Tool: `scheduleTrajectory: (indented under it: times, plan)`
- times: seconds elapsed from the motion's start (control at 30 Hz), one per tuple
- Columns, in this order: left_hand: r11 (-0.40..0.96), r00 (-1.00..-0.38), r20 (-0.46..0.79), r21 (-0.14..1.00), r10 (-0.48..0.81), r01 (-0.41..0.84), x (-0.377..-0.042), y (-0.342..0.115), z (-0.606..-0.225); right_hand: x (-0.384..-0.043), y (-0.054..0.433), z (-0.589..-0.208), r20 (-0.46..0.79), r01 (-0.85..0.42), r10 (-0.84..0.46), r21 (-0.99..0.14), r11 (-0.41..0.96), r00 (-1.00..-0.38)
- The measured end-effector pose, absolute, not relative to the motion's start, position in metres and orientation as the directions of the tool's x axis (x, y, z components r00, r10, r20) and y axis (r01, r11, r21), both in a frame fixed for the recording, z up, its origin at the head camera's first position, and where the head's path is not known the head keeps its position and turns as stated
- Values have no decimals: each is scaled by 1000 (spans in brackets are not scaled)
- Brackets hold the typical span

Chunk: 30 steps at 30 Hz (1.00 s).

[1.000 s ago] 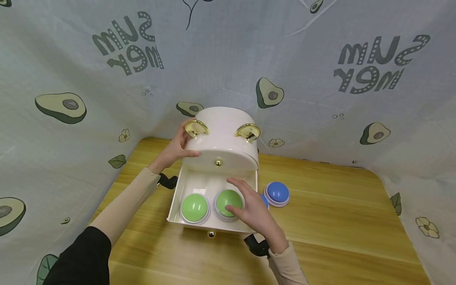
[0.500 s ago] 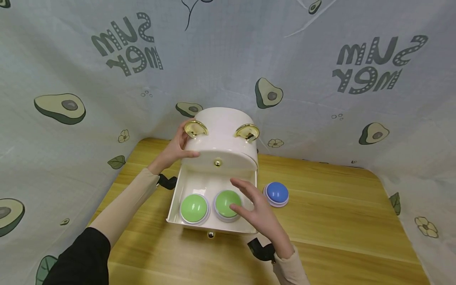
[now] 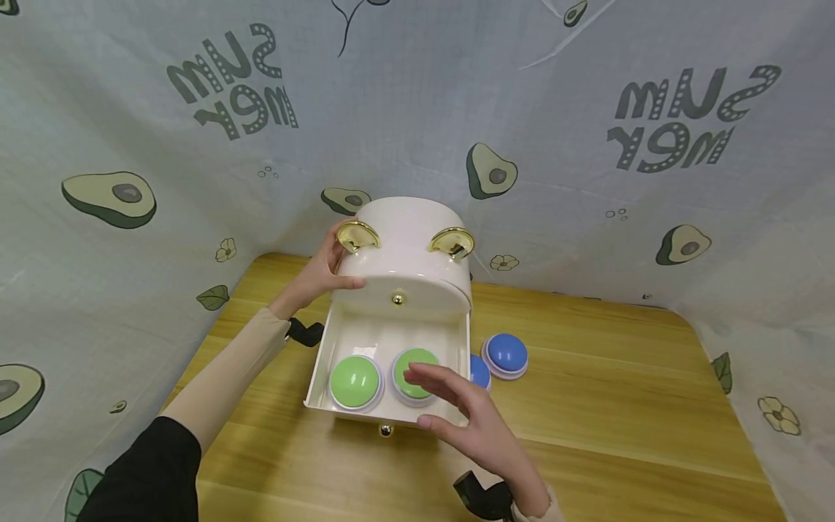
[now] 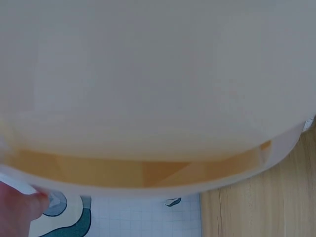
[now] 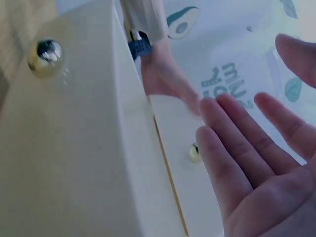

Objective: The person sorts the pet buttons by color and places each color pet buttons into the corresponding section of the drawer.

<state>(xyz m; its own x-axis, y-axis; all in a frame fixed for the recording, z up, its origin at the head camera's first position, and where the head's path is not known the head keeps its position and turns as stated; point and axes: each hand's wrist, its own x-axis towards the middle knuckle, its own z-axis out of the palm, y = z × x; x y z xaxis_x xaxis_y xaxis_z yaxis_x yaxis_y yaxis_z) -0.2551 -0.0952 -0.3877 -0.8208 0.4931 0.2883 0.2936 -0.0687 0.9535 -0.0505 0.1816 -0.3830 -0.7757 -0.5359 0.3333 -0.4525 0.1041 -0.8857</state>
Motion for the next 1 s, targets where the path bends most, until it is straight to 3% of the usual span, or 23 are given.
scheduleTrajectory:
  times: [0.3, 0.5, 0.63, 0.73, 1.0]
  plan:
    - [-43, -834, 252, 963, 490, 266, -254, -95, -386, -29, 170, -401, 293, -461, -676, -884, 79, -677]
    - [-53, -831, 249, 965, 497, 257, -255, -95, -383, -18, 162, -420, 215, -452, -724, -880, 147, -656]
    - [-64, -826, 262, 962, 499, 266, -255, -96, -385, -13, 158, -431, 120, -372, -751, -911, 176, -649]
    - [-59, -824, 266, 960, 501, 274, -254, -96, -385, -12, 156, -438, 44, -307, -729, -923, 232, -683]
    - [-10, -820, 254, 957, 512, 291, -251, -98, -381, -17, 153, -453, 224, -465, -684, -865, 189, -695]
